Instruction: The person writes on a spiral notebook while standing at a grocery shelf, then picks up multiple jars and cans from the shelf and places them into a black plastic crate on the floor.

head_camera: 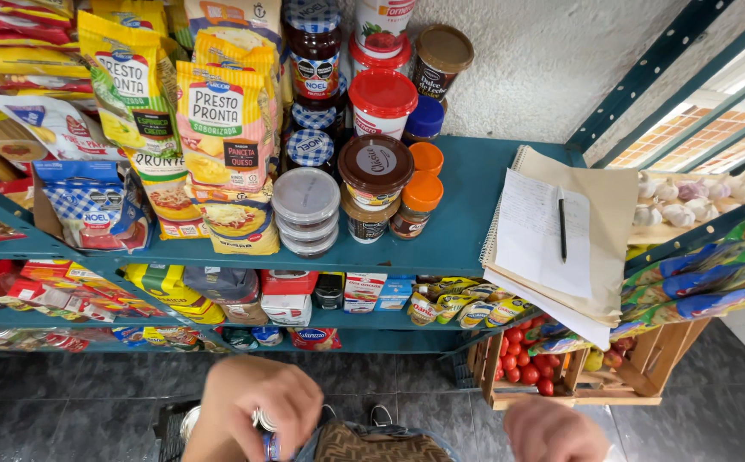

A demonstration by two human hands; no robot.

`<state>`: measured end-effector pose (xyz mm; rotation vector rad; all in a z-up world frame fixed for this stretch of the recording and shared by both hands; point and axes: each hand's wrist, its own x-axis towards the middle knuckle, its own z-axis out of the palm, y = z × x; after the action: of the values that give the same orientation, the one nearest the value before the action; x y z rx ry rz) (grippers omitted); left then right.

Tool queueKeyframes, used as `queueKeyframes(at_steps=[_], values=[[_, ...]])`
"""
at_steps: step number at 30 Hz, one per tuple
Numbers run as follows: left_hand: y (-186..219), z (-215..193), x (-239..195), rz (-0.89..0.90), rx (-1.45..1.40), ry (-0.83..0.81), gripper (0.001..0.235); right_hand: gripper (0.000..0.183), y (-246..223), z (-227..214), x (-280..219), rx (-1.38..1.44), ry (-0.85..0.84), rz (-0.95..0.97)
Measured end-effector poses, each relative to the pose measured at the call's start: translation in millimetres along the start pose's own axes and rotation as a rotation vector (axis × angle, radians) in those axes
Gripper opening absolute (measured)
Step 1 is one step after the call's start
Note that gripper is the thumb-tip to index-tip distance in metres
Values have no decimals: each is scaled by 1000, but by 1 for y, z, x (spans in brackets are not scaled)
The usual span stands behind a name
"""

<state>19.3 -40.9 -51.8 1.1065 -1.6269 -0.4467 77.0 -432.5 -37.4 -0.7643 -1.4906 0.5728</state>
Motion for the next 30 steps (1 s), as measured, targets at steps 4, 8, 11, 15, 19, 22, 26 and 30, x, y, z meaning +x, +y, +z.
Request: queueKeyframes(at_steps=[4, 8, 11, 15, 19, 22, 26, 30], values=[[-57, 46, 33, -305, 12, 52, 43, 14, 25, -16, 50, -208, 261, 66], [-80, 71, 31, -457, -17, 196, 41, 25, 24, -27, 69, -115, -135, -32], [-68, 75, 19, -516, -29, 344, 37, 26, 13, -26, 93, -182, -135, -15], [-67, 98, -7, -607, -99, 680, 37, 28, -6, -19, 124, -416, -71, 109], [-91, 112, -38, -435, -159, 712, 25, 38, 25, -68, 132, -960, 114, 256], [-96, 101, -25, -639, -106, 757, 23, 81, 71, -120, 149, -1393, 327, 367], [-124, 97, -33, -1370, 480, 787, 15, 82, 110, -144, 170, -1543, 477, 489], [-166, 122, -65, -1639, 477, 542, 38, 61, 120, -138, 175, -1506, 519, 502]])
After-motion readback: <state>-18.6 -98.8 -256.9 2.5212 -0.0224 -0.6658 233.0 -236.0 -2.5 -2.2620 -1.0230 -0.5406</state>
